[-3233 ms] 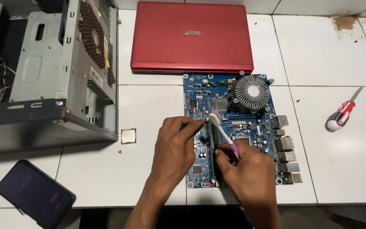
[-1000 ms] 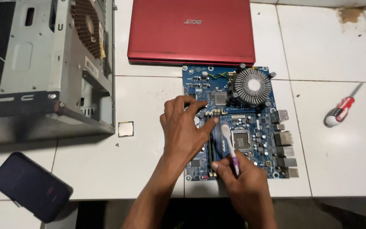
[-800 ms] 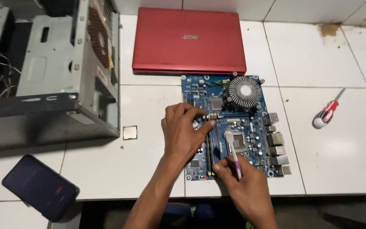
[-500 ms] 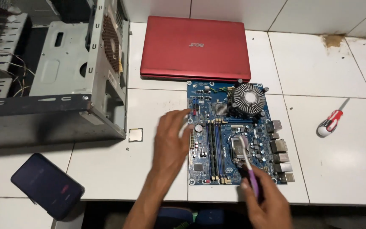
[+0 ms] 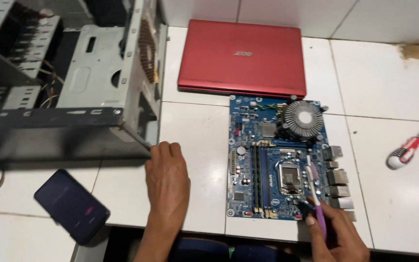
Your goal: The person uses a toothbrush to clean a CPU fan, two RAM sticks, and a CPU processor. The person scrubs the fan blades and heatsink, then brushes the gold contacts and edges of the RAM modules, and finally cleans the top and bottom surfaces of the CPU.
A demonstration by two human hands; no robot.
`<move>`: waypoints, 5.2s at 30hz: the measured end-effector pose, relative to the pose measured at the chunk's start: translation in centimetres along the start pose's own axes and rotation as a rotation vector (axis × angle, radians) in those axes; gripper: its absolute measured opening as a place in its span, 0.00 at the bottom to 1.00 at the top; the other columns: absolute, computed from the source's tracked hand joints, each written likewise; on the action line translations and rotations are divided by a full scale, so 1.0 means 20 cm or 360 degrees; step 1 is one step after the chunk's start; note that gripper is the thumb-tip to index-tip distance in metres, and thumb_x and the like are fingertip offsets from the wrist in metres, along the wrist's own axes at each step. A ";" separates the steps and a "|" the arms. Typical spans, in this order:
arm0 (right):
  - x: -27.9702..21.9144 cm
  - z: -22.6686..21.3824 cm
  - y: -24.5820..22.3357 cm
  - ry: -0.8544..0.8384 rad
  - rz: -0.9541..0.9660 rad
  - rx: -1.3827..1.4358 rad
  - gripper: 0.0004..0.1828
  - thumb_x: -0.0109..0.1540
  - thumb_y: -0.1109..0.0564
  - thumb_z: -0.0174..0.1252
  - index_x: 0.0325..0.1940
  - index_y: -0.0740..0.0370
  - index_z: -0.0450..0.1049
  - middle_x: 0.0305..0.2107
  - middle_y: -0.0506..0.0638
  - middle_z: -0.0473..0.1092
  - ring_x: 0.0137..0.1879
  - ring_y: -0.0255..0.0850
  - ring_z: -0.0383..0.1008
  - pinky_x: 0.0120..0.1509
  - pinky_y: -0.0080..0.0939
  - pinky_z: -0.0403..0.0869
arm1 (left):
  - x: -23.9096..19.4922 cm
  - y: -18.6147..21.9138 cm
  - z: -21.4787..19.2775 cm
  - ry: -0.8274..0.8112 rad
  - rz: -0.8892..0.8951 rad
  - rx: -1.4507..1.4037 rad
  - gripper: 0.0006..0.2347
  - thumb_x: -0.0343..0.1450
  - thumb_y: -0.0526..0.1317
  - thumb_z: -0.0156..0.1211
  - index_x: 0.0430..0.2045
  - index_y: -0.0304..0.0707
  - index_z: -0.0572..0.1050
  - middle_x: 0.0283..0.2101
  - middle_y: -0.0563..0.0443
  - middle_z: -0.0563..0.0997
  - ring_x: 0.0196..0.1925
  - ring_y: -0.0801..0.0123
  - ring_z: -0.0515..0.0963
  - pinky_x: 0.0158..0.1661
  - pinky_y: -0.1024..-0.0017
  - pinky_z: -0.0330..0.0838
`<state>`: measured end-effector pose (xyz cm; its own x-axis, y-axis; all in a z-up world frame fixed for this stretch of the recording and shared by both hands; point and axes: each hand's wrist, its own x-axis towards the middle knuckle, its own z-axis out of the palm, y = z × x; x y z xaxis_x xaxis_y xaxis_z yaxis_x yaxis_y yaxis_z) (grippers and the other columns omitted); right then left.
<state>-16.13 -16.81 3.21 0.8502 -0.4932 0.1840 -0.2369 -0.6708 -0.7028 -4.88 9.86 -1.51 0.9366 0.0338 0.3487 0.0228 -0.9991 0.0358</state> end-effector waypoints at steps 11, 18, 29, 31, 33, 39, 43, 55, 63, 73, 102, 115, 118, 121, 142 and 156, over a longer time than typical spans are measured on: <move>-0.04 0.04 0.16 -0.0143 -0.0148 0.0108 0.26 0.65 0.47 0.54 0.68 0.40 0.75 0.34 0.41 0.81 0.24 0.31 0.70 0.28 0.30 0.68 | 0.10 0.21 -0.34 -0.1068 -0.0947 -0.2549 0.11 0.69 0.37 0.64 0.45 0.36 0.80 0.54 0.34 0.89 0.47 0.49 0.93 0.51 0.58 0.91; -0.06 0.05 -0.09 -0.0200 -0.0521 0.0069 0.16 0.61 0.52 0.62 0.53 0.45 0.83 0.34 0.39 0.81 0.26 0.29 0.75 0.23 0.28 0.68 | 0.03 0.34 -0.36 -0.0986 -0.0719 -0.3276 0.19 0.71 0.29 0.48 0.59 0.32 0.71 0.63 0.29 0.82 0.62 0.45 0.84 0.62 0.57 0.79; 0.34 0.03 0.00 -0.0337 -0.0685 -0.0250 0.14 0.60 0.53 0.66 0.50 0.48 0.79 0.33 0.43 0.75 0.30 0.36 0.73 0.35 0.38 0.71 | 0.05 0.27 -0.41 -0.0866 -0.1023 -0.3190 0.20 0.71 0.31 0.47 0.59 0.31 0.75 0.58 0.35 0.86 0.60 0.45 0.88 0.61 0.63 0.80; 0.44 0.11 0.01 -0.0325 -0.0908 -0.0240 0.23 0.62 0.50 0.66 0.62 0.50 0.78 0.35 0.46 0.73 0.39 0.42 0.74 0.43 0.42 0.72 | 0.06 0.26 -0.42 -0.0889 -0.1055 -0.3123 0.20 0.72 0.31 0.46 0.59 0.32 0.75 0.58 0.35 0.86 0.59 0.46 0.89 0.63 0.62 0.81; 0.49 0.17 -0.02 -0.0446 -0.0931 -0.0238 0.20 0.63 0.50 0.65 0.60 0.50 0.80 0.34 0.45 0.71 0.34 0.41 0.73 0.36 0.44 0.71 | 0.05 0.26 -0.41 -0.0900 -0.1047 -0.3100 0.20 0.72 0.31 0.47 0.59 0.33 0.76 0.58 0.35 0.87 0.59 0.47 0.90 0.63 0.62 0.80; 0.41 0.10 -0.11 -0.0532 -0.0962 -0.0360 0.06 0.64 0.55 0.62 0.46 0.52 0.79 0.37 0.44 0.71 0.33 0.44 0.76 0.33 0.49 0.74 | 0.06 0.21 -0.39 -0.0863 -0.1178 -0.3010 0.21 0.71 0.29 0.47 0.59 0.32 0.76 0.56 0.33 0.88 0.58 0.45 0.90 0.63 0.61 0.80; 0.44 0.12 -0.09 -0.0503 -0.0983 -0.0527 0.23 0.66 0.51 0.59 0.67 0.43 0.75 0.39 0.47 0.68 0.35 0.47 0.75 0.28 0.53 0.72 | 0.09 0.22 -0.37 -0.0839 -0.1181 -0.3006 0.21 0.71 0.29 0.46 0.59 0.31 0.76 0.55 0.33 0.87 0.56 0.46 0.91 0.63 0.63 0.81; 0.18 -0.03 -0.09 -0.0383 -0.0691 -0.0529 0.09 0.64 0.42 0.59 0.41 0.44 0.80 0.32 0.39 0.71 0.26 0.37 0.71 0.22 0.46 0.76 | 0.15 0.16 -0.42 -0.0704 -0.1553 -0.2998 0.21 0.71 0.25 0.43 0.59 0.25 0.74 0.56 0.26 0.85 0.59 0.40 0.87 0.61 0.61 0.80; 0.15 0.15 0.64 -0.2178 0.0212 -0.0765 0.30 0.67 0.38 0.59 0.74 0.28 0.67 0.55 0.40 0.79 0.57 0.24 0.84 0.57 0.25 0.72 | 0.15 0.21 -0.40 -0.0855 -0.1421 -0.2974 0.21 0.71 0.27 0.44 0.60 0.29 0.75 0.56 0.31 0.87 0.58 0.44 0.89 0.60 0.64 0.80; 0.25 -0.06 0.36 -0.1442 -0.0717 -0.0119 0.32 0.67 0.38 0.43 0.72 0.53 0.65 0.24 0.37 0.83 0.22 0.29 0.82 0.26 0.33 0.82 | 0.01 0.29 -0.40 -0.1049 -0.0683 -0.2998 0.20 0.76 0.34 0.42 0.65 0.39 0.70 0.65 0.36 0.82 0.63 0.52 0.86 0.64 0.56 0.80; -0.02 -0.06 0.08 -0.0762 -0.0584 0.0003 0.29 0.62 0.50 0.56 0.70 0.40 0.73 0.34 0.45 0.77 0.36 0.32 0.81 0.45 0.30 0.78 | -0.03 0.35 -0.38 -0.0838 -0.0851 -0.3550 0.08 0.73 0.29 0.46 0.44 0.34 0.70 0.56 0.27 0.82 0.55 0.43 0.87 0.56 0.56 0.84; -0.07 -0.05 -0.24 -0.0345 -0.0602 -0.0174 0.27 0.60 0.59 0.64 0.64 0.42 0.80 0.25 0.42 0.72 0.29 0.32 0.72 0.39 0.35 0.71 | -0.06 0.34 -0.41 -0.1042 -0.0982 -0.3480 0.23 0.72 0.31 0.38 0.61 0.27 0.74 0.64 0.30 0.82 0.65 0.45 0.83 0.64 0.56 0.78; -0.05 -0.02 -0.18 -0.0170 -0.0629 -0.0010 0.21 0.64 0.63 0.59 0.60 0.51 0.81 0.25 0.47 0.72 0.28 0.34 0.68 0.35 0.34 0.69 | -0.06 0.38 -0.44 -0.1140 -0.1104 -0.3294 0.24 0.70 0.33 0.38 0.59 0.29 0.77 0.62 0.33 0.85 0.63 0.50 0.86 0.60 0.62 0.82; -0.09 -0.06 -0.29 -0.0295 -0.0511 -0.0014 0.27 0.62 0.65 0.59 0.64 0.48 0.80 0.25 0.46 0.70 0.31 0.34 0.69 0.37 0.38 0.69 | -0.06 0.39 -0.48 -0.1186 -0.0936 -0.3222 0.25 0.73 0.35 0.35 0.65 0.36 0.73 0.64 0.35 0.83 0.64 0.52 0.86 0.61 0.62 0.83; 0.08 0.03 -0.04 -0.0860 0.0762 0.0349 0.24 0.66 0.43 0.66 0.24 0.62 0.82 0.14 0.45 0.58 0.19 0.37 0.53 0.26 0.42 0.50 | -0.02 0.38 -0.46 -0.1047 -0.0718 -0.3368 0.24 0.72 0.34 0.38 0.63 0.26 0.72 0.64 0.31 0.81 0.68 0.49 0.80 0.64 0.57 0.77; -0.07 0.01 -0.26 -0.0069 -0.0090 0.0302 0.04 0.56 0.58 0.72 0.35 0.54 0.84 0.19 0.40 0.72 0.23 0.25 0.62 0.28 0.26 0.62 | -0.04 0.40 -0.48 -0.1117 -0.0771 -0.3281 0.24 0.73 0.36 0.38 0.62 0.26 0.73 0.62 0.30 0.84 0.65 0.49 0.84 0.62 0.58 0.81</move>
<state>-15.93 -12.46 6.47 0.8801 -0.4307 0.1998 -0.0991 -0.5781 -0.8099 -8.79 2.09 7.39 0.9227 -0.2859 -0.2587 0.3729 0.4905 0.7876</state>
